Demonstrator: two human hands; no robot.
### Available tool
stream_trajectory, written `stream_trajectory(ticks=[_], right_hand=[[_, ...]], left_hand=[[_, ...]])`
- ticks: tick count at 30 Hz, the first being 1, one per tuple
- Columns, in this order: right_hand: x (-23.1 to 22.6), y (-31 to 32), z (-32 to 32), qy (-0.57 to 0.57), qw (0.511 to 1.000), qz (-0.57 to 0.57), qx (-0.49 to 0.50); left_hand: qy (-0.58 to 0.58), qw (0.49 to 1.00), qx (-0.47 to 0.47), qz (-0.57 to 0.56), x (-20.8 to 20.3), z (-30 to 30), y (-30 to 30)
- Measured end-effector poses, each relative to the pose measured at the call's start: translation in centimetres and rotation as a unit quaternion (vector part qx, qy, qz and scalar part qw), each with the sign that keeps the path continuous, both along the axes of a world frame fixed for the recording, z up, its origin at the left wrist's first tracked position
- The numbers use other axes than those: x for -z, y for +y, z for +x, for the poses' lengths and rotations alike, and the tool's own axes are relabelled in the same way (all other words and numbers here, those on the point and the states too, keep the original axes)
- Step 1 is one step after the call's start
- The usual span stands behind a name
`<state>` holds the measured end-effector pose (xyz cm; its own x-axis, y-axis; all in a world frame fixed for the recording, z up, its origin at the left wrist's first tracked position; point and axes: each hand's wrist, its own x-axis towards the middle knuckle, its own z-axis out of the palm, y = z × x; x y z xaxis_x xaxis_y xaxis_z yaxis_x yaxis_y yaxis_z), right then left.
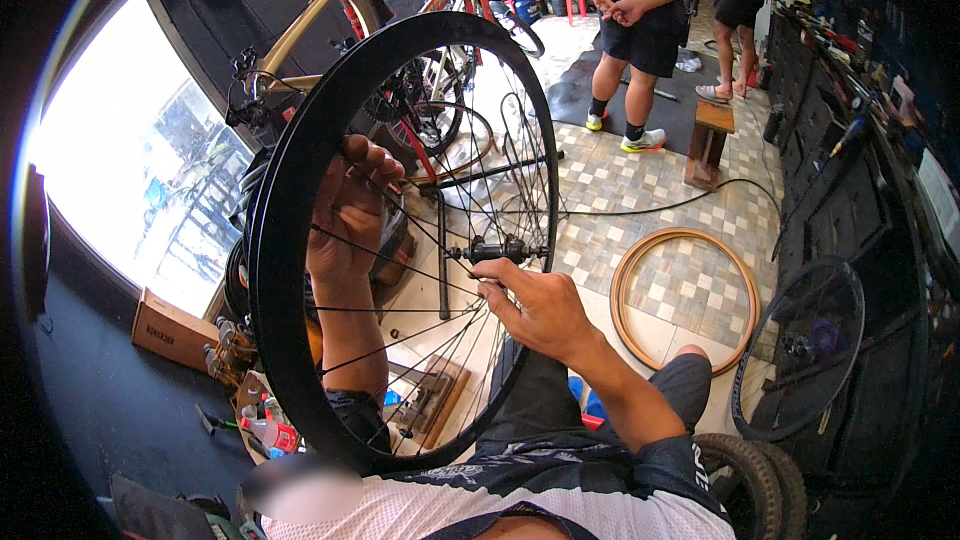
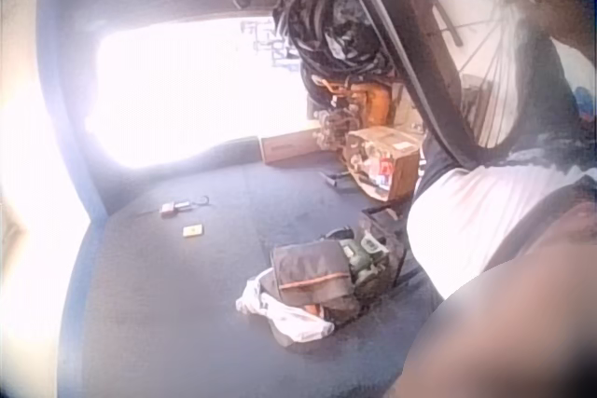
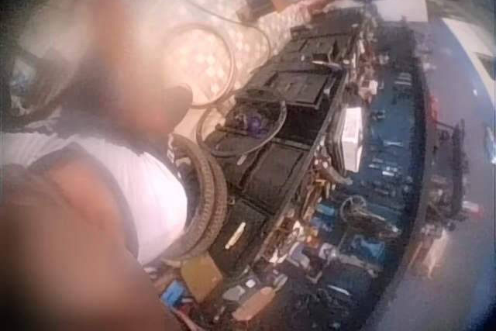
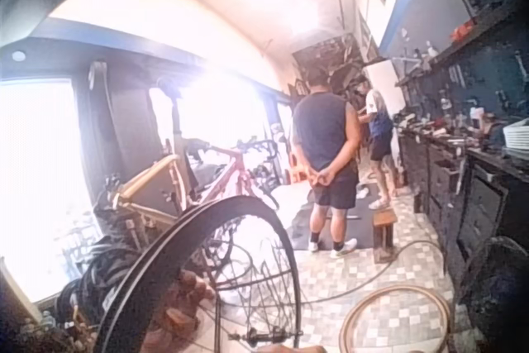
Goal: The person is lacing a bicycle wheel by hand, inserting spokes into the hub and rim and adjusting their tension. The person works on the wheel while seated on the floor in a bicycle repair shop.
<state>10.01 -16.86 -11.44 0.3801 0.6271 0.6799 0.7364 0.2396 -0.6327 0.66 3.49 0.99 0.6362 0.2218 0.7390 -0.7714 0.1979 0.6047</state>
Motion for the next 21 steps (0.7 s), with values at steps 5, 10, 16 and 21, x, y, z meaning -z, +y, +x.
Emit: stream_trajectory(ticks=[5,10,16,21], right_hand=[[-0.2,0.0,0.2,0.0,1.0,-0.017,0.013],[-0.1,1.4,0.2,0.086,0.996,-0.017,-0.027],[-0.5,2.8,0.0,0.074,0.997,0.016,-0.032],[1.4,4.5,-0.3,0.104,0.987,0.108,-0.051]], left_hand=[[-0.01,1.0,-0.006,0.009,-0.1,0.0,-0.7],[0.017,1.0,-0.013,-0.002,0.1,-0.1,-0.6],[0.044,0.997,0.013,-0.061,0.1,-0.1,-0.3],[0.047,0.995,0.009,-0.082,0.4,0.1,-0.4]])
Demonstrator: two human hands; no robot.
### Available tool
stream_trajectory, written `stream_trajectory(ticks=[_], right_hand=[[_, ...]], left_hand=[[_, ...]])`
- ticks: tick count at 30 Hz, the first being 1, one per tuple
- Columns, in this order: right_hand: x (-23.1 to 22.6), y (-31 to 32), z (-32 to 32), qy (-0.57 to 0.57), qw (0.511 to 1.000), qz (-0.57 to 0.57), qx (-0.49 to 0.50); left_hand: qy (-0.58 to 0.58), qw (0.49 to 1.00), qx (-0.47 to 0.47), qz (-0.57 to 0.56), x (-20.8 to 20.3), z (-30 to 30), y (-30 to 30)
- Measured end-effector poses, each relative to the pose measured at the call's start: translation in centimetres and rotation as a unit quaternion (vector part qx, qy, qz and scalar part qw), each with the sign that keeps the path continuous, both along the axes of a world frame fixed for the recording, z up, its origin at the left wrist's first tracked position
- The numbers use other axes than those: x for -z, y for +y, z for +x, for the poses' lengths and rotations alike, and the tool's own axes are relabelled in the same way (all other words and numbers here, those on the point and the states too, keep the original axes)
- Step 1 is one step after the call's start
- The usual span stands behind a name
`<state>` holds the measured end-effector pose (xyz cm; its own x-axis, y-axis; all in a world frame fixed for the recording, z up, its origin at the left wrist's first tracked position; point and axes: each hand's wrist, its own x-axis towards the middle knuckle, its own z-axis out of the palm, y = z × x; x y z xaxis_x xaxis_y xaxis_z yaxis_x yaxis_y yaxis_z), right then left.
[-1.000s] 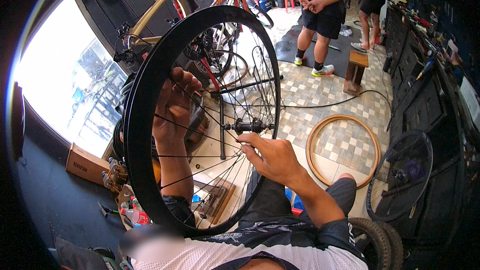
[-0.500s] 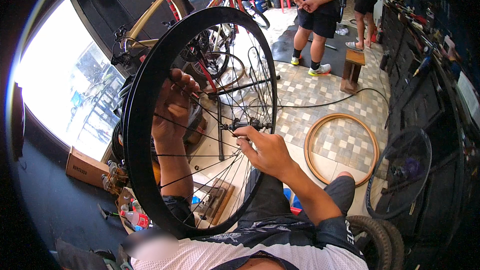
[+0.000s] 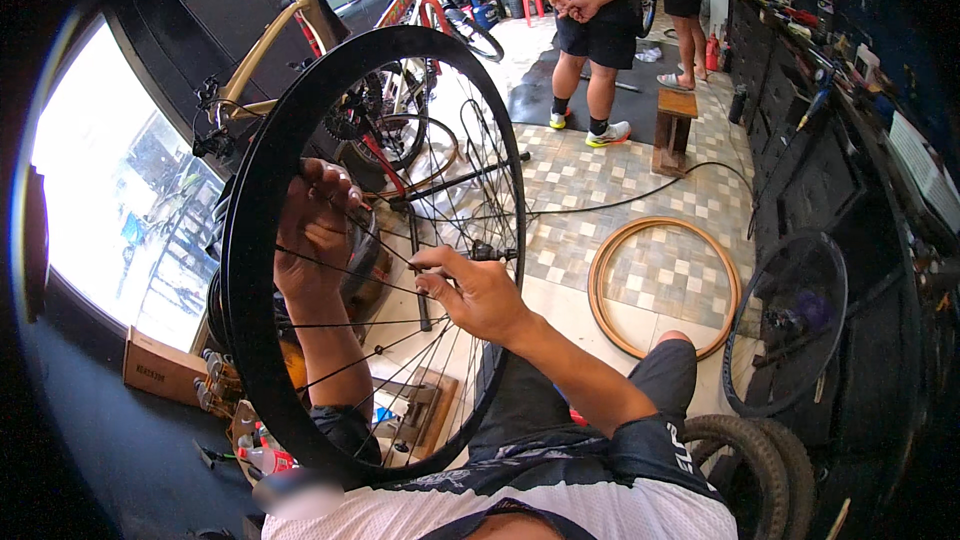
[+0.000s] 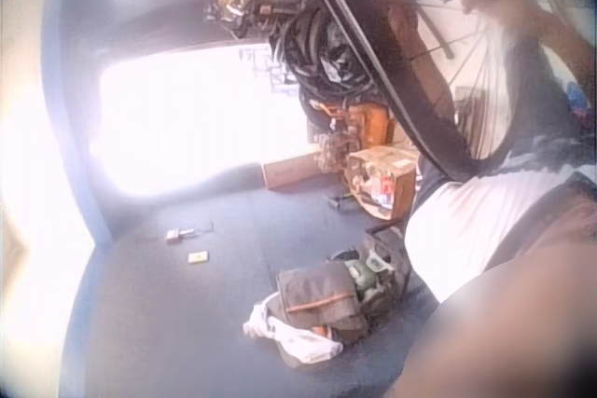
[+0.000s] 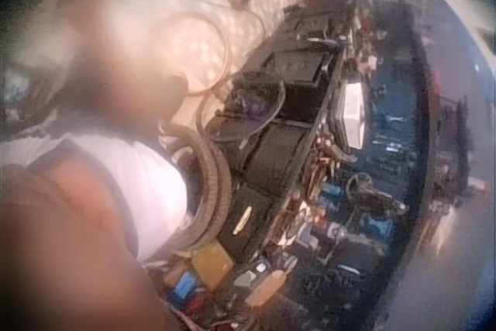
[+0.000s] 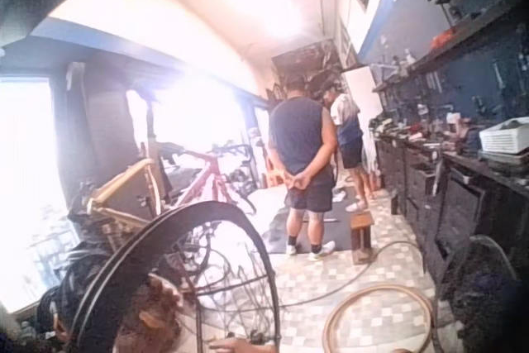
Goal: The person is lacing a bicycle wheel by hand, inserting spokes into the hub and rim and adjusting their tension. The person works on the wheel while seated on the floor in a bicycle repair shop.
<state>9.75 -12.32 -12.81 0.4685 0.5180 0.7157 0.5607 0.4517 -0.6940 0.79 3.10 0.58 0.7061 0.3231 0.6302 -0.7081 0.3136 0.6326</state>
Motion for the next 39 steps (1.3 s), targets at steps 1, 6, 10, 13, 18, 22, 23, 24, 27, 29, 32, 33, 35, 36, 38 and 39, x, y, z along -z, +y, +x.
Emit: stream_trajectory(ticks=[1,6,10,13,18,22,23,24,27,29,32,33,35,36,38,39], right_hand=[[-0.3,-0.1,-0.1,-0.011,1.0,0.001,-0.002],[-0.5,0.2,0.0,-0.016,1.0,-0.005,-0.01],[-0.3,0.3,0.1,-0.012,1.0,-0.02,-0.001],[-0.4,0.3,0.1,-0.007,1.0,-0.019,0.018],[-0.6,0.4,-0.2,-0.019,0.999,0.013,0.049],[-1.4,-0.1,-0.6,-0.006,0.996,-0.029,0.078],[-1.6,-0.1,-0.7,-0.002,0.996,-0.037,0.085],[-1.6,-0.1,-0.7,0.004,0.995,-0.044,0.085],[-1.7,-0.1,-0.7,0.008,0.995,-0.045,0.089],[-2.1,0.3,-0.8,-0.006,0.996,-0.017,0.084],[-2.1,1.1,-0.1,-0.08,0.988,0.058,0.119],[-1.9,1.3,0.3,-0.085,0.988,0.063,0.113],[-1.7,1.5,0.7,-0.095,0.988,0.073,0.101],[-1.6,1.6,0.7,-0.097,0.988,0.066,0.098],[-1.8,1.6,0.5,-0.1,0.99,0.051,0.088],[-2.0,1.5,0.2,-0.08,0.994,0.033,0.073]], left_hand=[[0.004,1.0,0.001,0.008,-0.1,-0.1,-0.1],[-0.007,0.999,-0.004,0.033,-0.5,-0.1,-0.1],[0.006,0.998,0.002,0.055,-0.7,-0.2,0.0],[0.009,0.999,0.005,0.049,-0.8,-0.2,0.3],[-0.001,0.998,-0.022,0.054,-0.9,-0.3,0.0],[0.016,0.988,-0.121,0.097,-1.1,-0.2,0.0],[0.016,0.988,-0.121,0.099,-1.2,-0.2,-0.1],[0.015,0.987,-0.12,0.101,-1.3,-0.2,-0.2],[0.012,0.988,-0.104,0.111,-1.6,0.0,-0.7],[0.009,0.988,-0.099,0.117,-1.9,-0.4,-0.6],[0.011,0.99,-0.082,0.118,-2.0,-0.3,-0.5],[0.014,0.99,-0.076,0.115,-2.0,-0.3,-0.8],[0.02,0.991,-0.068,0.111,-2.0,-0.3,-0.9],[0.022,0.991,-0.066,0.11,-2.0,-0.3,-0.9],[0.028,0.992,-0.068,0.105,-2.0,-0.4,-0.9],[0.031,0.992,-0.072,0.102,-2.0,-0.5,-1.1]])
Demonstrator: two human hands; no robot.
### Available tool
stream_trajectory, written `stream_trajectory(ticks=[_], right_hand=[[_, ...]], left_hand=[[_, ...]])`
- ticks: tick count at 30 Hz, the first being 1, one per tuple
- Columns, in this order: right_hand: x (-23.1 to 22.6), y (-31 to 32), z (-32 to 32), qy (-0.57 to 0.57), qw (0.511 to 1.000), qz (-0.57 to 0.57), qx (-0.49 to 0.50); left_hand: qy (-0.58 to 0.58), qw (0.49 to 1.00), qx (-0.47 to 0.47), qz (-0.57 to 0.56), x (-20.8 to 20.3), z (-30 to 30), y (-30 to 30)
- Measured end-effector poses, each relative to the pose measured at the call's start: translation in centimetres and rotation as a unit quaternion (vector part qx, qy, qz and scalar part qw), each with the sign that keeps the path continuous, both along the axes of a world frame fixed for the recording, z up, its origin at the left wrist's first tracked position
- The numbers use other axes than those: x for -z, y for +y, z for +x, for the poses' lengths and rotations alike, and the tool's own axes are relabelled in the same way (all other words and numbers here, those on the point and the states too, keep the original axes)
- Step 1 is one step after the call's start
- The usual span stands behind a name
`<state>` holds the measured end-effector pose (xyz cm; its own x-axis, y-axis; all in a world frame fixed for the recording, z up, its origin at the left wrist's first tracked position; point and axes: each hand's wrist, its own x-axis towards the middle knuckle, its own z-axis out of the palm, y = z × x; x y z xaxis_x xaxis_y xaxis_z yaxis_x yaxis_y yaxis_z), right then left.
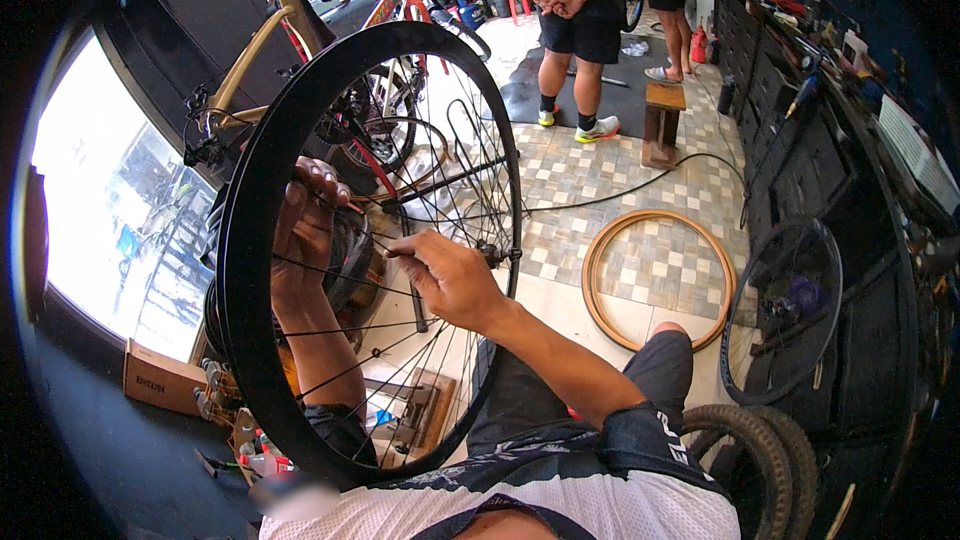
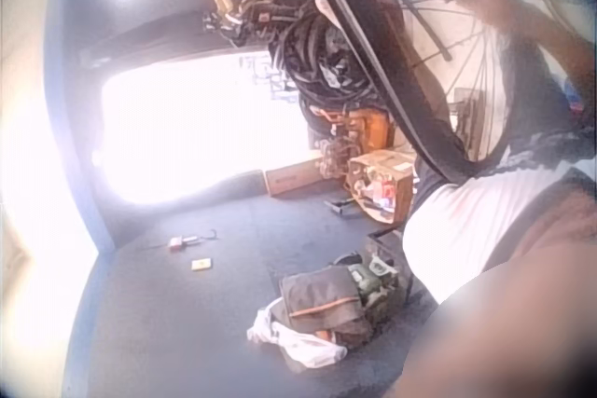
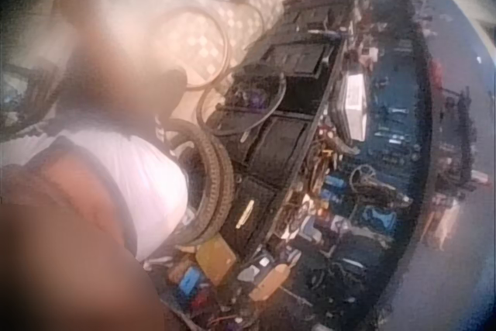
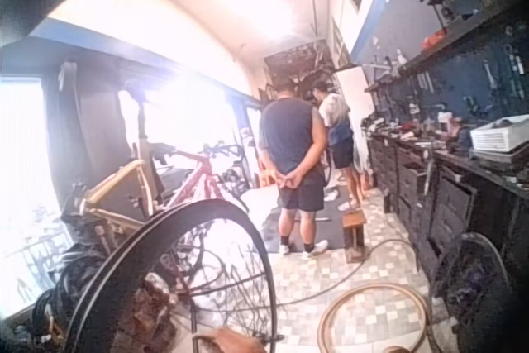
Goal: The person is lacing a bicycle wheel by hand, inserting spokes into the hub and rim and adjusting their tension. The person works on the wheel while seated on the floor in a bicycle repair shop.
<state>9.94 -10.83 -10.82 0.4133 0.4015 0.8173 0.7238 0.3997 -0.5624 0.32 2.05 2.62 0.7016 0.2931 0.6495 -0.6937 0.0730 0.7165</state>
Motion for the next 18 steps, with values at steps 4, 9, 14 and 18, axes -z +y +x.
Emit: stream_trajectory(ticks=[4,9,14,18], right_hand=[[-1.2,-1.2,-0.6,0.072,0.996,-0.051,-0.016],[-2.0,-0.6,0.0,0.07,0.997,-0.022,0.0],[-1.6,1.0,0.1,0.049,0.998,0.004,-0.028],[-1.2,1.8,-0.4,0.033,0.999,0.004,-0.009]], left_hand=[[0.01,0.998,0.059,0.021,-0.2,0.8,0.1],[0.006,0.997,0.076,-0.025,0.0,0.4,0.5],[0.003,0.998,0.057,-0.006,-0.2,-0.5,1.0],[-0.002,0.997,0.072,-0.01,0.3,-0.5,2.0]])
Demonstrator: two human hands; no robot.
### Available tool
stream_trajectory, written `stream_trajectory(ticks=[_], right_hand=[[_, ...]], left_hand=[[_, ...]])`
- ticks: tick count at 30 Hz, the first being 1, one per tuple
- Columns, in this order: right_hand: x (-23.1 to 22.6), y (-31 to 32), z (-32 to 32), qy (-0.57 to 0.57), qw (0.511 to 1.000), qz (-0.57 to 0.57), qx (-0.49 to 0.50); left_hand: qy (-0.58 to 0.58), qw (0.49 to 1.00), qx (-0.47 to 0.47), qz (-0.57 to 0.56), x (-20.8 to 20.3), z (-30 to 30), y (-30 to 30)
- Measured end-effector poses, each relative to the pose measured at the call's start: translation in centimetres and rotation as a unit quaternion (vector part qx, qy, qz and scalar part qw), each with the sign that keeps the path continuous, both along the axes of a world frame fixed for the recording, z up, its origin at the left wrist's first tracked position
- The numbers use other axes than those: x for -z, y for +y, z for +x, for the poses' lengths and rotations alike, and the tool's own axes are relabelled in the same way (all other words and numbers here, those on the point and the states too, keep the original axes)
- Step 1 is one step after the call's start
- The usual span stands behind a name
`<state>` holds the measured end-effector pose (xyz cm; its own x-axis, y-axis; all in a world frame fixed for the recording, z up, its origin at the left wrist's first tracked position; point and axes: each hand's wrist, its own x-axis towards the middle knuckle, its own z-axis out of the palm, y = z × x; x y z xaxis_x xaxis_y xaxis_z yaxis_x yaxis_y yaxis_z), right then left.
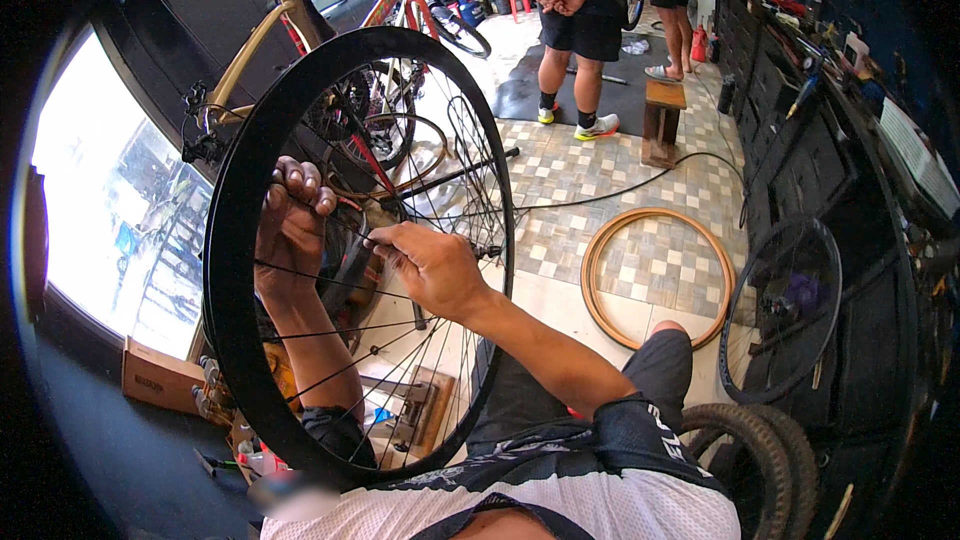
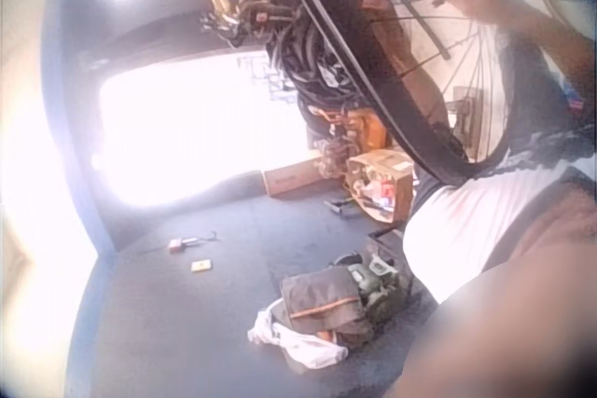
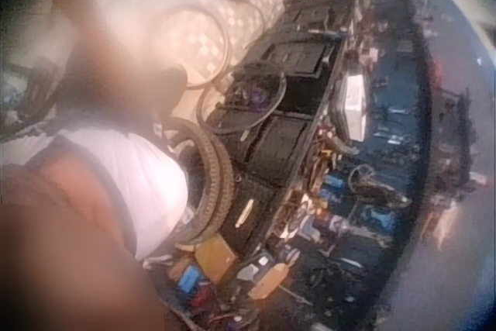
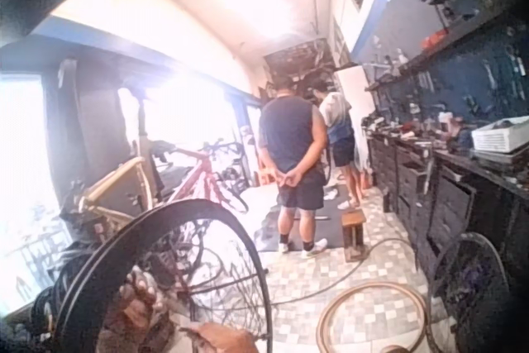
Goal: The person is lacing a bicycle wheel by hand, inserting spokes into the hub and rim and adjusting their tension. The person works on the wheel while seated on the floor in a bicycle repair shop.
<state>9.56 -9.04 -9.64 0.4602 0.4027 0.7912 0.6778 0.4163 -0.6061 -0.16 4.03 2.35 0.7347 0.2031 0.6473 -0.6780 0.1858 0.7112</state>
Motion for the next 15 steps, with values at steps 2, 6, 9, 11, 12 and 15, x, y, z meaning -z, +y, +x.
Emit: stream_trajectory(ticks=[2,6,9,11,12,15], right_hand=[[-0.3,0.2,-0.5,-0.007,1.0,-0.004,0.008],[-1.2,-0.6,-0.2,-0.023,0.999,-0.032,0.014],[-0.7,-0.9,0.0,0.009,0.999,-0.028,0.027],[-1.2,-0.4,-0.3,0.023,0.999,-0.027,0.02],[-1.3,-0.2,-0.2,0.024,0.999,-0.028,0.02],[-1.2,-0.2,0.4,0.006,0.999,-0.03,0.009]], left_hand=[[-0.003,1.0,-0.006,-0.009,0.2,-0.2,0.3],[-0.009,0.999,-0.036,-0.004,0.0,0.2,0.1],[-0.017,1.0,0.001,-0.007,0.4,0.8,0.2],[-0.019,0.999,0.023,-0.018,0.3,0.3,1.1],[-0.014,0.999,0.039,-0.028,0.5,0.4,1.7],[-0.022,0.999,0.013,-0.025,0.9,0.8,1.1]])
